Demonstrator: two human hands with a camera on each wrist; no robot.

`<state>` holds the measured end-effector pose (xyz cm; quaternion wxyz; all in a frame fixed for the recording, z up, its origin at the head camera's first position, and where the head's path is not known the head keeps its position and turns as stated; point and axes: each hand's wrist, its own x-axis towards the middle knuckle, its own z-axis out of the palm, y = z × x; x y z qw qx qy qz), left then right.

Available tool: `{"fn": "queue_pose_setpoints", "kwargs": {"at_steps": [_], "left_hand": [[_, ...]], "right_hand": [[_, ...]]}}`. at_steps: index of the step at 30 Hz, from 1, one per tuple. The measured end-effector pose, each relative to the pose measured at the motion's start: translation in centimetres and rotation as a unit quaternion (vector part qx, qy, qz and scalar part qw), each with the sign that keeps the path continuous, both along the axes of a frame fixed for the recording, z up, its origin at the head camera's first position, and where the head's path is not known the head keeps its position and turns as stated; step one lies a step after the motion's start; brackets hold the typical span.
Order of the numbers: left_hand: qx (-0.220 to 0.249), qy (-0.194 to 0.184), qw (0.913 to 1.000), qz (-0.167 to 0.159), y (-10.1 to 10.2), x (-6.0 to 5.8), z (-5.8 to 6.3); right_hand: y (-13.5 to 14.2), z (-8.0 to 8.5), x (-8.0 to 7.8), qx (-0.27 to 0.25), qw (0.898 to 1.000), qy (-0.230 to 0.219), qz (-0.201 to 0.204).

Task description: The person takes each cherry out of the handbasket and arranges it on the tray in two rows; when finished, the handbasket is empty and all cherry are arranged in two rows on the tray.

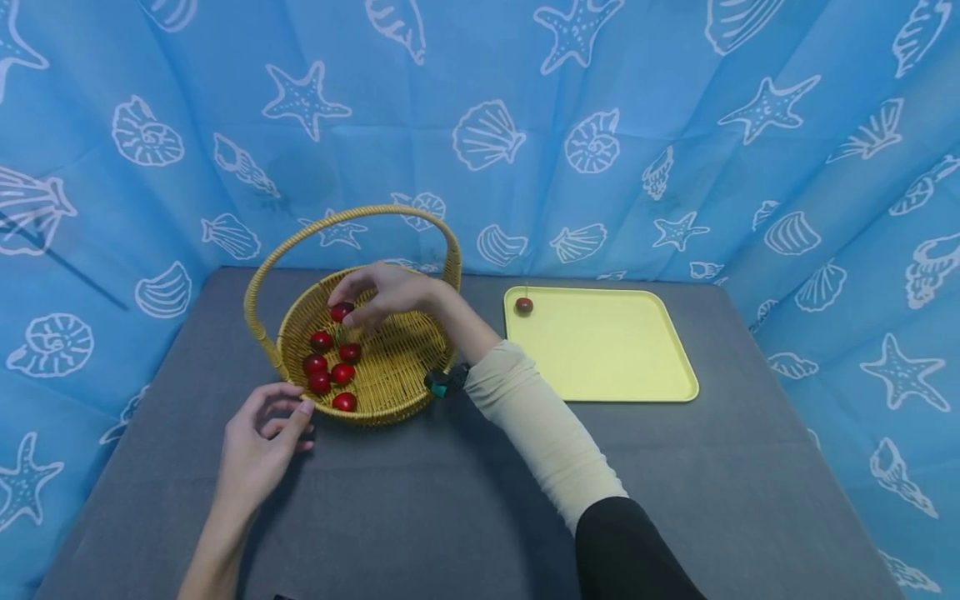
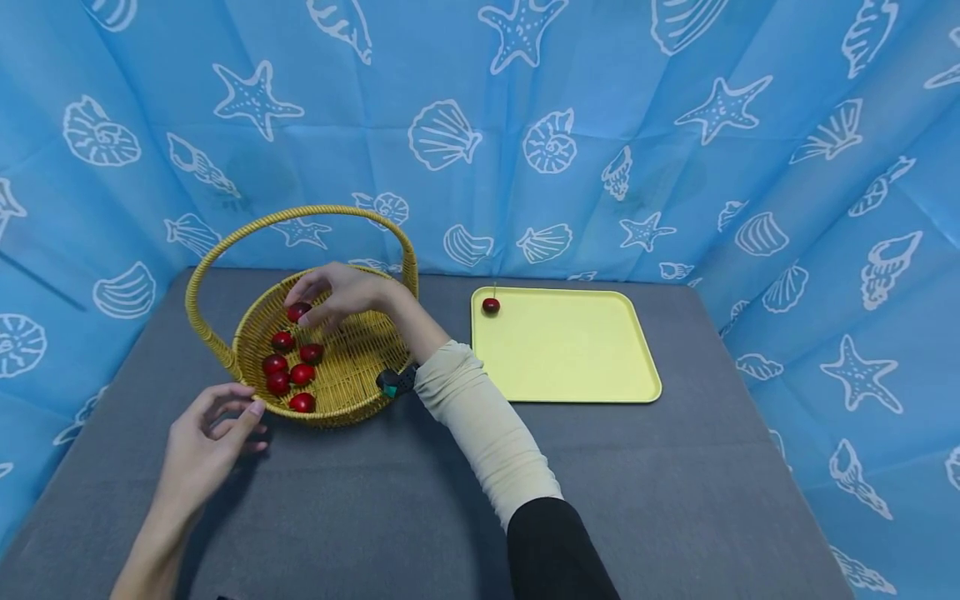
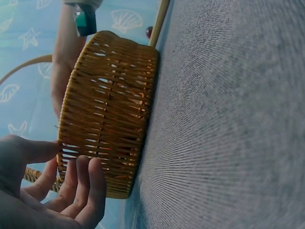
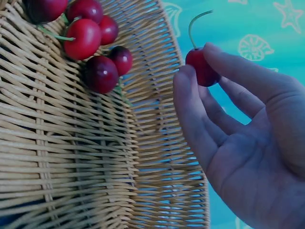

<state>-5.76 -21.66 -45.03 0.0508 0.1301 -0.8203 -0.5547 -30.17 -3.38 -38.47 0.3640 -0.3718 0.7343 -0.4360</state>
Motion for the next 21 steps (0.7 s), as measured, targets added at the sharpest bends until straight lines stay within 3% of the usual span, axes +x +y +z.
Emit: {"fn": "queue_pose_setpoints", "kwargs": {"at_steps": [4,11,21], "left_hand": [[-0.003,0.005,1.0000,0.000,0.0,0.0,0.0],[0.003,0.006,1.0000,0.000,-0.1,0.1,-0.1],[0.008,0.000,1.0000,-0.001,-0.1,0.0,-0.1]], "right_hand": [[0.9,0.8,0.2,-0.025,1.000,-0.012,-0.005],[3.1,2.1,0.8,-0.053,0.998,0.039,0.022],[6.6,4.3,2.3,-0.078,0.993,0.074,0.041]]}}
